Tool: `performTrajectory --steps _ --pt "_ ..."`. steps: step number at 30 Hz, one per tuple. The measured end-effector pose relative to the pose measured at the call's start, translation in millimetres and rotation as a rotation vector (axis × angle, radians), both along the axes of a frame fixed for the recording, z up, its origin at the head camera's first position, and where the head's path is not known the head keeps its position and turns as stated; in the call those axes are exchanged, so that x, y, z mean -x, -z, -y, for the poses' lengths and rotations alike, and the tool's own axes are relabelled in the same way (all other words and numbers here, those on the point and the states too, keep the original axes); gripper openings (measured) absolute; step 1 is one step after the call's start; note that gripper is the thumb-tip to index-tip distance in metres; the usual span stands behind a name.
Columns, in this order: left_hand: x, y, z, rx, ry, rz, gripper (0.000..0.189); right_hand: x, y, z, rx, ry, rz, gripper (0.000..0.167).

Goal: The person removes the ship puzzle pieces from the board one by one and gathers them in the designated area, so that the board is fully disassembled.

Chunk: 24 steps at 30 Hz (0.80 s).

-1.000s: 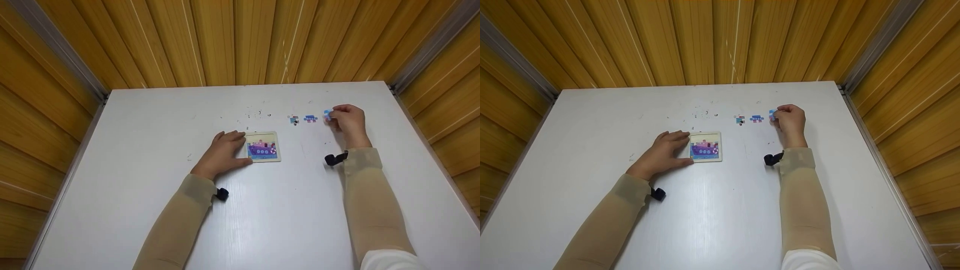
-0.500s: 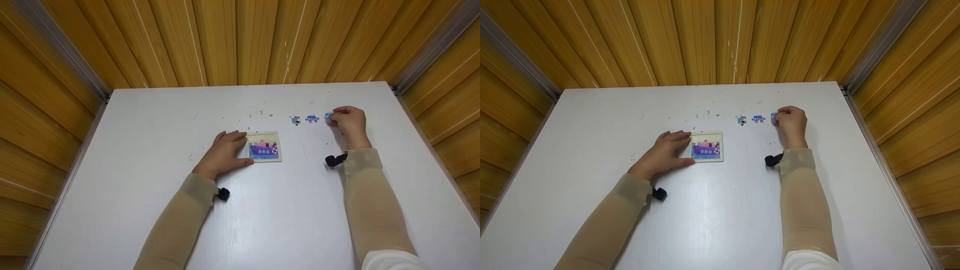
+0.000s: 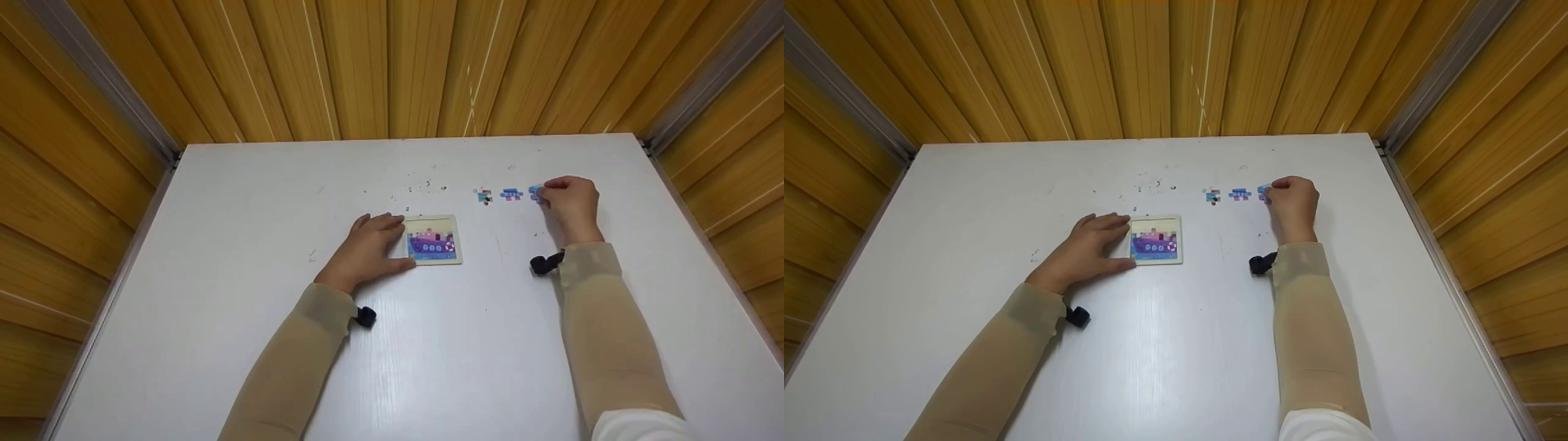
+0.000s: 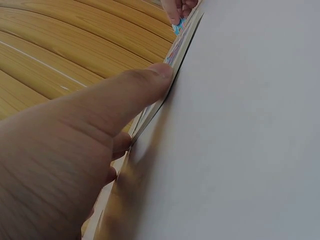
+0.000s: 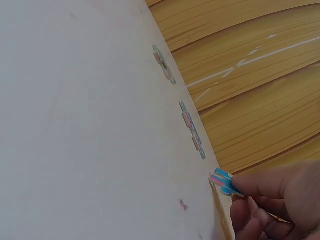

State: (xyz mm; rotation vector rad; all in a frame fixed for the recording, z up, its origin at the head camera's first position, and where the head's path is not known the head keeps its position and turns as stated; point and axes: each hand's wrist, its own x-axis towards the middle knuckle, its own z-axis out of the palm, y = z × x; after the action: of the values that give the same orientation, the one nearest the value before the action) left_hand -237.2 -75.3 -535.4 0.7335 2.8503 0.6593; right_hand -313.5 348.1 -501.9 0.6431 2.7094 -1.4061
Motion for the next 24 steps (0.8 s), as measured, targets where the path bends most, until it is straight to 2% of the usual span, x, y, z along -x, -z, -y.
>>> performTrajectory --steps 5,14,24 --pt "-0.3 -0.1 0.4 -0.009 0.006 -0.009 0.091 -1.0 1.1 1.2 -0.054 0.008 -0.005 0.040" --pt "-1.1 -1.3 0.0 -0.014 0.004 -0.004 0.090 0.7 4.8 -0.2 -0.091 -0.007 -0.041 0.040" --pt "-1.8 -2.4 0.2 -0.002 -0.001 0.004 0.091 3.4 4.2 3.0 -0.067 0.014 -0.047 0.041"
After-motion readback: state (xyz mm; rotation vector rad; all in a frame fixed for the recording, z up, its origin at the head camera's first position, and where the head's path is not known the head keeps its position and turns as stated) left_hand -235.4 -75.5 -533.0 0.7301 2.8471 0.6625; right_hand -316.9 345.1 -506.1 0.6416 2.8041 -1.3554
